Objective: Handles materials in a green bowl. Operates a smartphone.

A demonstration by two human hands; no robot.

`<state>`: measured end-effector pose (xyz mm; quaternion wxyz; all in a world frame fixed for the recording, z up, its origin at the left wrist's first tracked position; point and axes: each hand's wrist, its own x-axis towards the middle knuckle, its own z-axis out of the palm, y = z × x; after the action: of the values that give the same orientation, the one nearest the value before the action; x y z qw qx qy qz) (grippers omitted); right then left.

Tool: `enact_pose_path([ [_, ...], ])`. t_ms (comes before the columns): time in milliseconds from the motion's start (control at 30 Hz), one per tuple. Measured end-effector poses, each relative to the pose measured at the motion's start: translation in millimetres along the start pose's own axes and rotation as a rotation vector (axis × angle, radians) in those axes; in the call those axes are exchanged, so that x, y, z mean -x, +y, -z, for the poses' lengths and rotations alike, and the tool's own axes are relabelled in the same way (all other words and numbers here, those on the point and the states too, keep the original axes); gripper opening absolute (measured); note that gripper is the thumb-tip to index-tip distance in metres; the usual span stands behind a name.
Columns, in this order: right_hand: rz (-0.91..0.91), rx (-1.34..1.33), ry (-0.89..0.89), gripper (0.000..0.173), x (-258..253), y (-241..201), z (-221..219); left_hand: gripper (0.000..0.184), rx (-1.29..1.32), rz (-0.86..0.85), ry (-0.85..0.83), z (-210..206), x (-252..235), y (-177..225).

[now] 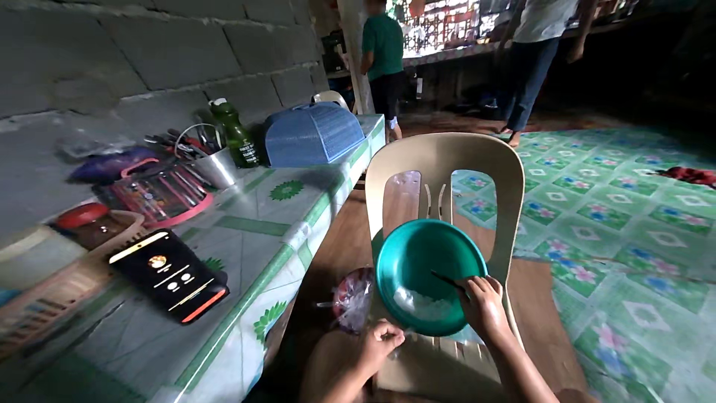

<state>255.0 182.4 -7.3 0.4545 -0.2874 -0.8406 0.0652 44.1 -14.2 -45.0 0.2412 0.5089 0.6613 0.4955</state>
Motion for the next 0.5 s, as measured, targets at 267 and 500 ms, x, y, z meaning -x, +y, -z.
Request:
enact_pose_path([
  [267, 0.0, 0.014, -0.004, 0.011, 0.0, -4.7, 1.8, 0.015, -0.012, 0.001, -0.013, 1.1, 0.3, 2.2],
  [500, -0.05, 0.021, -0.097, 0.018, 0.1, -2.6, 6.9, 0.015, -0.019, 0.027, -0.037, 1.3, -1.2, 2.1],
])
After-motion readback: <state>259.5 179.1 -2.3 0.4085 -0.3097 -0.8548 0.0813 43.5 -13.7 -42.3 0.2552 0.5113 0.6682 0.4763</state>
